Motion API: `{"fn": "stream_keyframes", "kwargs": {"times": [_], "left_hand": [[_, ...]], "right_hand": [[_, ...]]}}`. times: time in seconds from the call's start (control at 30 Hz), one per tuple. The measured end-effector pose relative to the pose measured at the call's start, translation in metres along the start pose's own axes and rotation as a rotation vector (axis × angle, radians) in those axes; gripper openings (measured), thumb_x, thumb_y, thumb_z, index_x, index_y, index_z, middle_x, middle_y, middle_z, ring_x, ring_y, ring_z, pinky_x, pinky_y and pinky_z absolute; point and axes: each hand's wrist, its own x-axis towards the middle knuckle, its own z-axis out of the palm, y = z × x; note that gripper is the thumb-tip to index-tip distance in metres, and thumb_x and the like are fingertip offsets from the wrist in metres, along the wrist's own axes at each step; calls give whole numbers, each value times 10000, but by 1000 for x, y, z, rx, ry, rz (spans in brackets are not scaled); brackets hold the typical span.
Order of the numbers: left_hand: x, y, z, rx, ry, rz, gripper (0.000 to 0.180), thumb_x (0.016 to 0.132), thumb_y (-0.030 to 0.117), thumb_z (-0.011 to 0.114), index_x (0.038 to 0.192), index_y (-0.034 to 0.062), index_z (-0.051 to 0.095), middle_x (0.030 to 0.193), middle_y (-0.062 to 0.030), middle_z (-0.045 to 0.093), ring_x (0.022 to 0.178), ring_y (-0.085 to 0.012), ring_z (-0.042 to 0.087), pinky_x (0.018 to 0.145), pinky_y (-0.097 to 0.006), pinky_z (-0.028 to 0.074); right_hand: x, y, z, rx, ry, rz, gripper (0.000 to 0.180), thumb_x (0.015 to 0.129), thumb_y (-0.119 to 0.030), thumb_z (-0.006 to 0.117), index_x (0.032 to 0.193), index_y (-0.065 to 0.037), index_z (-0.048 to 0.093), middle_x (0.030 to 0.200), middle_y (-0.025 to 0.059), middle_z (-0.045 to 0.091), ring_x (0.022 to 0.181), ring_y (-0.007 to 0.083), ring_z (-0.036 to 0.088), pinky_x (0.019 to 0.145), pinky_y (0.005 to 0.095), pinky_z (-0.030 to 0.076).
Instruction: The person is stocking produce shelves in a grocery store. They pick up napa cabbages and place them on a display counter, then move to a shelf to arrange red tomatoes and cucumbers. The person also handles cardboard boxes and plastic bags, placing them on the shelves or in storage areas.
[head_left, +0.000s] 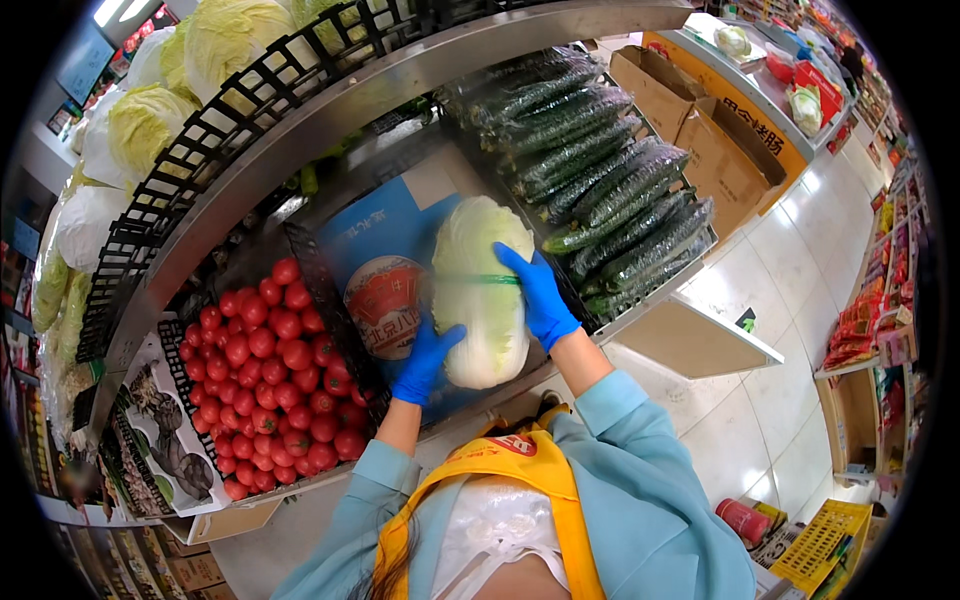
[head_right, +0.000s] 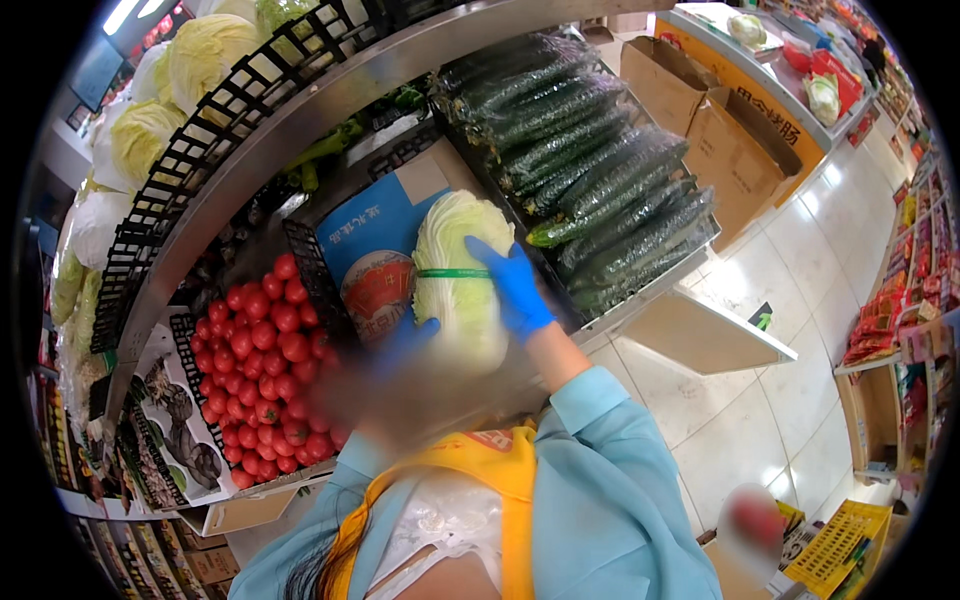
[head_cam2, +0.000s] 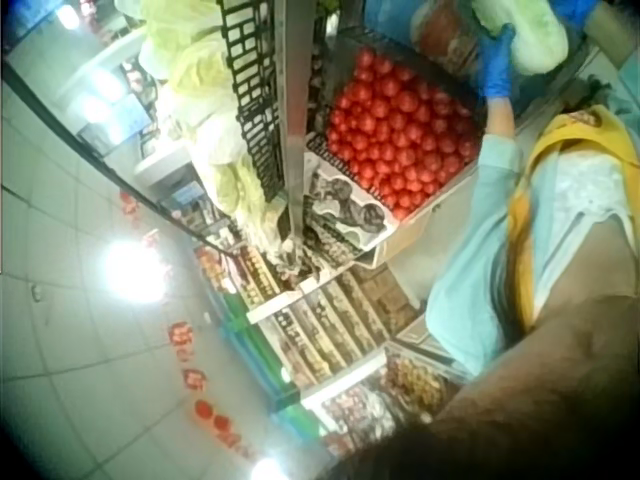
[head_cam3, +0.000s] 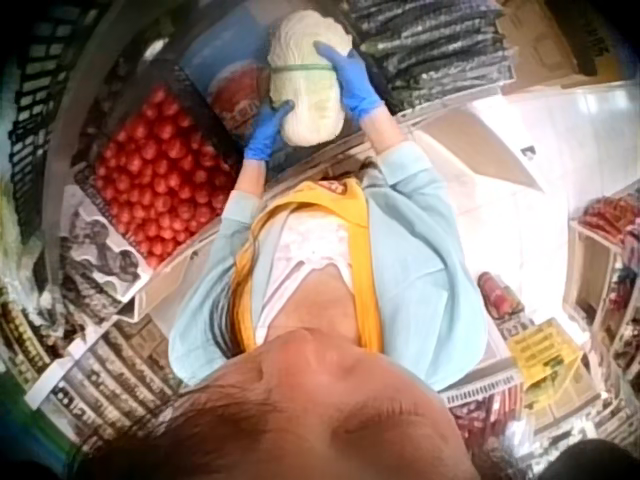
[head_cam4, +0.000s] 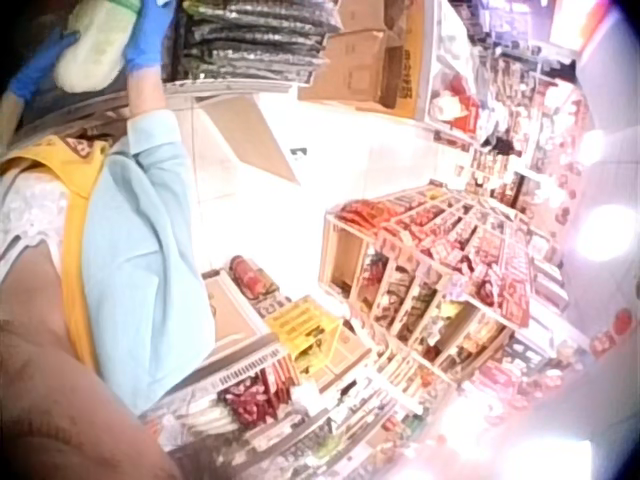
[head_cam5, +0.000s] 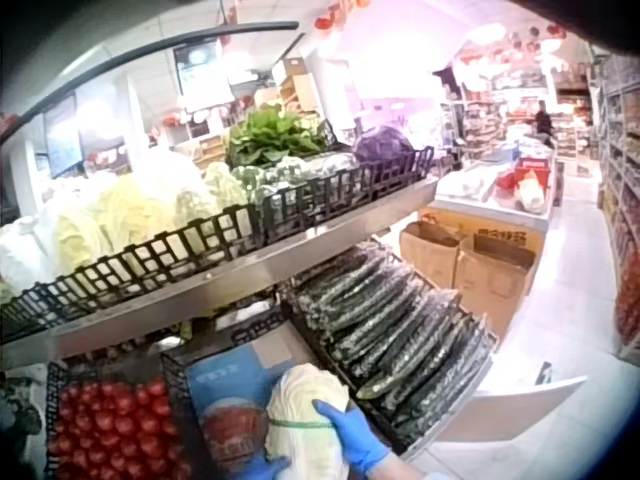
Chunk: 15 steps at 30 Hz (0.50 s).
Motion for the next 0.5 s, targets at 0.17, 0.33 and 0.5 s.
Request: {"fn": "stream_keyframes", "kwargs": {"times": [0.17, 0.33, 0.5], "left_hand": [[-10, -39, -11, -610, 57, -155, 509, 877, 307, 522, 1288, 38, 392, 1224, -95, 489, 1103, -208, 482, 941, -325, 391], [-12, -49, -6, -1029, 17, -275, 551, 919, 440, 407, 1327, 71, 373, 1287, -49, 468, 1144, -209, 452, 958, -322, 376], [-18, -6, -31, -411, 25, -212, 578, 919, 468, 382, 1337, 70, 358, 1262, -32, 472, 1117, -188, 451, 947, -294, 369]], "right_hand": [[4, -6, -20, -124, 18, 113, 554, 864, -499, 480, 1306, -169, 430, 1206, 45, 517, 1087, 131, 483, 874, 288, 392], [0, 54, -43, -24, 51, 350, 565, 911, -493, 391, 1309, -92, 415, 1231, 52, 525, 1070, 172, 520, 942, 314, 408], [-9, 72, -43, 419, -175, 440, 536, 912, -466, 415, 1299, -96, 426, 1227, 74, 525, 1063, 185, 526, 929, 316, 424]]}}
